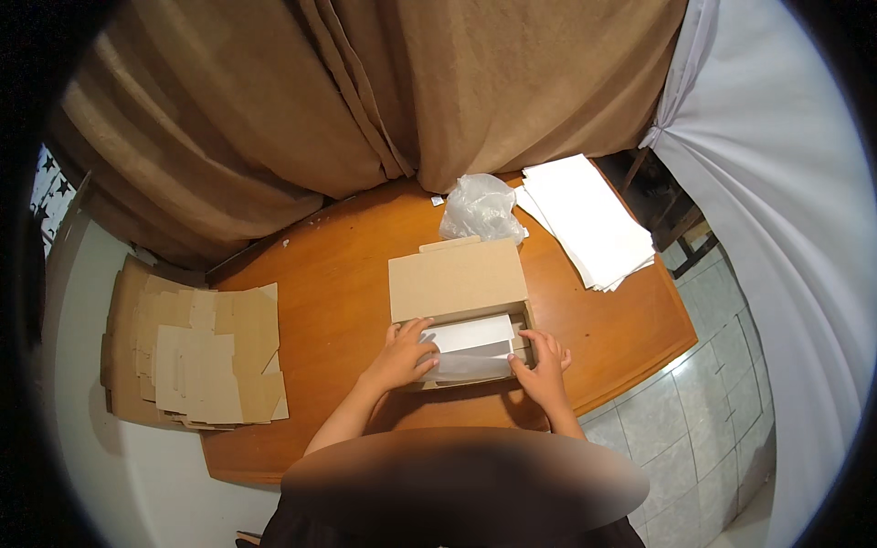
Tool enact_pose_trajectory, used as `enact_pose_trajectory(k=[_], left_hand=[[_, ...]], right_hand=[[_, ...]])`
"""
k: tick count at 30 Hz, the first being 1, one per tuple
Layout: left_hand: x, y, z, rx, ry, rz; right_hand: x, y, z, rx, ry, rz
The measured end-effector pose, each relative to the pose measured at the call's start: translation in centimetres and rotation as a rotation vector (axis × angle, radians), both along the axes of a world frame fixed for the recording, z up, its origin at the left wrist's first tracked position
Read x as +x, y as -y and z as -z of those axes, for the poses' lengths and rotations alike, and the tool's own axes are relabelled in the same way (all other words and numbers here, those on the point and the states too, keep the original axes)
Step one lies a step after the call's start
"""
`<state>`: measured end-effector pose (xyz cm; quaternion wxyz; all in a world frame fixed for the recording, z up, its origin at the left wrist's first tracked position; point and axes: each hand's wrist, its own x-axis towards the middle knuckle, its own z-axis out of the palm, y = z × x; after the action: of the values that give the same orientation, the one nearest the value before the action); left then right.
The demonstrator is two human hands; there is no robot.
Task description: Assemble cardboard shoe boxes and place them on a shelf.
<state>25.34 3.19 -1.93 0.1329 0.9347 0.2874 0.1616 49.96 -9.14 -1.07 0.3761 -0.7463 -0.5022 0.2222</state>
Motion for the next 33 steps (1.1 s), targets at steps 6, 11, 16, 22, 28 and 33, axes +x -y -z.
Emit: enact_pose_trajectory(k=[6,11,16,22,28,33], left_hand=[[2.2,-1.5,2.4,-0.052,-0.140,-0.224],[2.4,-1.3,4.8,0.031,-0.163,-0.365],[0.9,-1.1,5.1,0.212,-0.166,-0.381],[-5.1,-1.4,3.7,0.056,-0.021,-0.506],[-9.0,-1.0,2.9,-0.046,0.141,-0.641],[-6.9,-1.1,2.5,0.027,0.006,-0.653]], right_hand=[[0.2,-0.1,0.1,0.011,0.011,0.023],[0.3,-1.1,2.4,-0.021,0.285,0.118],[-0.4,-2.8,4.4,-0.118,-0.024,-0.087],[-4.4,-4.1,5.2,-0.019,0.011,-0.273],[-3.6,-10.3,5.2,-0.146,-0.268,-0.107],[0.4,-19.1,8.9,-0.195,0.320,-0.210]])
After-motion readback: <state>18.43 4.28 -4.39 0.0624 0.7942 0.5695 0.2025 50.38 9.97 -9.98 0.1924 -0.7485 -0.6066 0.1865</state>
